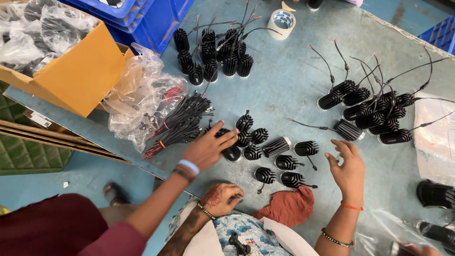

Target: The person retrieves black finned components from a blue bin and walks to a workstation. They then repeatedly pick up a component and a wire, connect them by hand, and place the assembled unit on the table.

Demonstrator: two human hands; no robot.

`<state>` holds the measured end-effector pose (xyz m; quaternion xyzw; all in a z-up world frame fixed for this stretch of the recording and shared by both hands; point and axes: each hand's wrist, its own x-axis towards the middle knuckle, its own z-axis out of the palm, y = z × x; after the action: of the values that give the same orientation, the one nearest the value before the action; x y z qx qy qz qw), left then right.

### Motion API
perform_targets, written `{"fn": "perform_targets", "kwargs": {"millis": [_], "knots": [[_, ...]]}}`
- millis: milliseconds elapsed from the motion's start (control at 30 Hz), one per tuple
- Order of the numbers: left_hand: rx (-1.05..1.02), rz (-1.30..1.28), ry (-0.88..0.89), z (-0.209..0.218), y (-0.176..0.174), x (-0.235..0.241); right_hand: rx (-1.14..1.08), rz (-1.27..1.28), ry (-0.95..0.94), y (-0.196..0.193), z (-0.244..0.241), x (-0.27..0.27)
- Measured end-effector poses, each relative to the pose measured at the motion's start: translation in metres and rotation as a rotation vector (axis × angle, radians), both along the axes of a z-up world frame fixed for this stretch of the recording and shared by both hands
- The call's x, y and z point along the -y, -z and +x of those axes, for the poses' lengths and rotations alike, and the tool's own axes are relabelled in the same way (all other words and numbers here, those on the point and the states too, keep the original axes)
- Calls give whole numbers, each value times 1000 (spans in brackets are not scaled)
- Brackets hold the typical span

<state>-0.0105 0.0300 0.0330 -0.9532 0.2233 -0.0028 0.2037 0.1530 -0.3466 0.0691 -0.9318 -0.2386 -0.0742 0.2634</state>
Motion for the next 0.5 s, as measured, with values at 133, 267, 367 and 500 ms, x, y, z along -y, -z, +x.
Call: {"fn": "perform_targets", "kwargs": {"millis": [133, 267, 367, 500], "knots": [[385, -101, 235, -44, -36, -5, 3, 21, 8, -21, -8, -18], [-117, -1416, -460, -77, 6, 79, 103, 87, -94, -44, -28, -49], [252, -1426, -499, -91, 39, 63, 61, 205, -280, -56, -47, -81], [540, -1352, -636, -87, 28, 21, -210, 138, -374, -44, -79, -139]]}}
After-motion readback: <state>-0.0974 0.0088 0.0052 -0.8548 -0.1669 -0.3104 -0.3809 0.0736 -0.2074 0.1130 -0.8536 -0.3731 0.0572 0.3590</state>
